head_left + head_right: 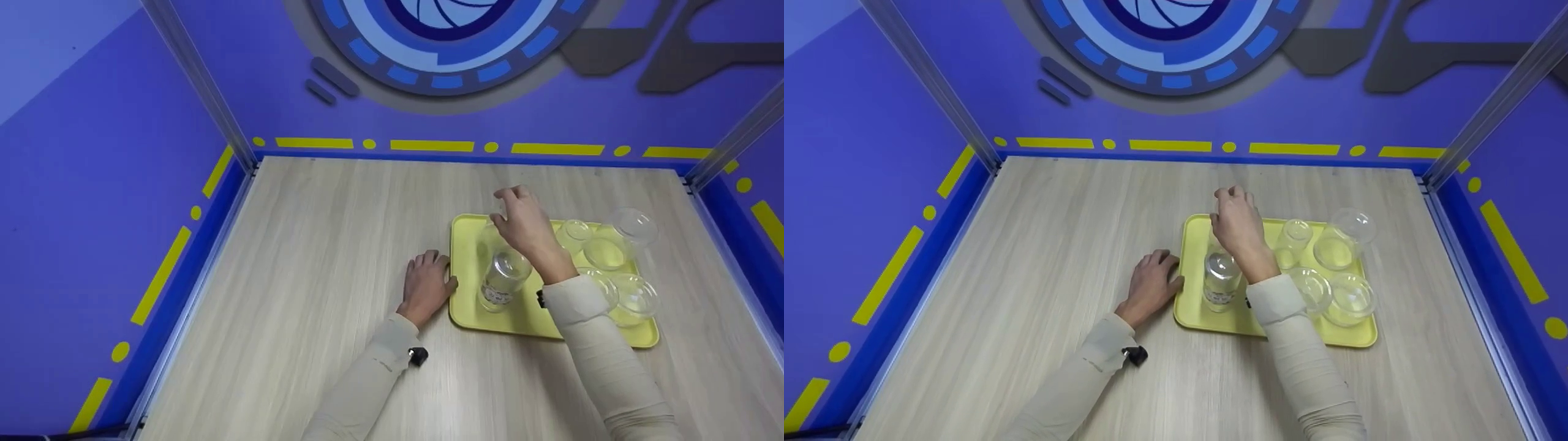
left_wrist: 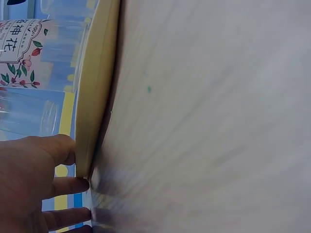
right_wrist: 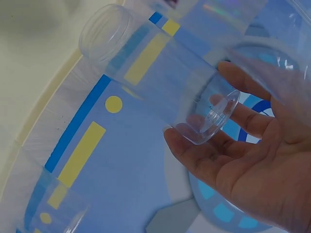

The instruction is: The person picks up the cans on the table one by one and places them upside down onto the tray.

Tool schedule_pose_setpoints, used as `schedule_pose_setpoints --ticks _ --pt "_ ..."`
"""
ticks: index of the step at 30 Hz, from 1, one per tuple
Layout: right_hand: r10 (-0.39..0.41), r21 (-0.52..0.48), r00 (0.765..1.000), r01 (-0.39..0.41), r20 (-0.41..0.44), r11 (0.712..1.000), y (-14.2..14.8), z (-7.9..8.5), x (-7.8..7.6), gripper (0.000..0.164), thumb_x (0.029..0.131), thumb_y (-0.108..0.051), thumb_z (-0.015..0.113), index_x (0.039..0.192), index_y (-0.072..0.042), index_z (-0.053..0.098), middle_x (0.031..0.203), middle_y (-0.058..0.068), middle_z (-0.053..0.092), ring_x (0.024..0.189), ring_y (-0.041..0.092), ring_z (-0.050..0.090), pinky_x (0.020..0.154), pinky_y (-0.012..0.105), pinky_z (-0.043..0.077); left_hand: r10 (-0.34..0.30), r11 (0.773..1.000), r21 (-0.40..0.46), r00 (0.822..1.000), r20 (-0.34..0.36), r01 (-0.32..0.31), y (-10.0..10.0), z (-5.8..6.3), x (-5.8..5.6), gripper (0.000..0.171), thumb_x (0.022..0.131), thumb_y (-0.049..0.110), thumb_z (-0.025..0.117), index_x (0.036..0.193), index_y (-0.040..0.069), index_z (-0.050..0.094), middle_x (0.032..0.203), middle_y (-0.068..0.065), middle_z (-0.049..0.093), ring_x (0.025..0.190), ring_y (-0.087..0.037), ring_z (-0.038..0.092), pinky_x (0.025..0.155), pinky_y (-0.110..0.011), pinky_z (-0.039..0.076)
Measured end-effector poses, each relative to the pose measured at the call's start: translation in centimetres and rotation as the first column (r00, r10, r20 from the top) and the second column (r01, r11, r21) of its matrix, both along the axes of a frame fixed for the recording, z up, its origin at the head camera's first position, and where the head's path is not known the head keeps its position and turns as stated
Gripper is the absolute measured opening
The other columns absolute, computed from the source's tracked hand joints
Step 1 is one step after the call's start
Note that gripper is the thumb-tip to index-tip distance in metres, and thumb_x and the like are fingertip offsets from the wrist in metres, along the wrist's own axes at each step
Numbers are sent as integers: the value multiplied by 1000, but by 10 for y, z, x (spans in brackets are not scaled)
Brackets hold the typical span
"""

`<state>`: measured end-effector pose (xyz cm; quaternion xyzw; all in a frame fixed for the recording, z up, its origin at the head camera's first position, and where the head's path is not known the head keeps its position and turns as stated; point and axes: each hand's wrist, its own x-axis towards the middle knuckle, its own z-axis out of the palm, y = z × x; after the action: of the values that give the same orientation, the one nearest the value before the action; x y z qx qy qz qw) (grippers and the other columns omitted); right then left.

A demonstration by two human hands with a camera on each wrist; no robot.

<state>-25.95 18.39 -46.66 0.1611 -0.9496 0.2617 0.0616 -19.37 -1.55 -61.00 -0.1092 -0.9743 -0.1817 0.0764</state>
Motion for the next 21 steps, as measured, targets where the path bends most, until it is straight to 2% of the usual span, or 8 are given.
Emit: schedule_pose_setpoints --ticks 5,13,21 --pt "1 12 1000 -1 9 1000 -2 -1 -2 39 98 -3 71 133 12 60 134 38 54 125 55 53 104 65 44 5 1000 -12 999 43 -4 0 2 0 41 98 38 69 130 13 70 140 -11 60 126 -32 56 104 -48 44" --pt "8 28 1000 -8 14 1000 -2 -4 -7 41 98 -3 72 132 13 59 132 39 55 122 57 54 103 65 45 6 1000 -16 998 65 -5 1 4 -1 40 99 38 69 131 14 71 138 -9 60 124 -30 55 105 -47 44" --pt "16 16 1000 -16 12 1000 -2 -10 -11 39 95 -2 75 128 13 61 128 39 57 119 57 55 101 64 46 11 1000 -28 999 32 -10 1 0 1 39 99 38 69 130 14 70 137 -8 60 123 -30 56 104 -47 44"
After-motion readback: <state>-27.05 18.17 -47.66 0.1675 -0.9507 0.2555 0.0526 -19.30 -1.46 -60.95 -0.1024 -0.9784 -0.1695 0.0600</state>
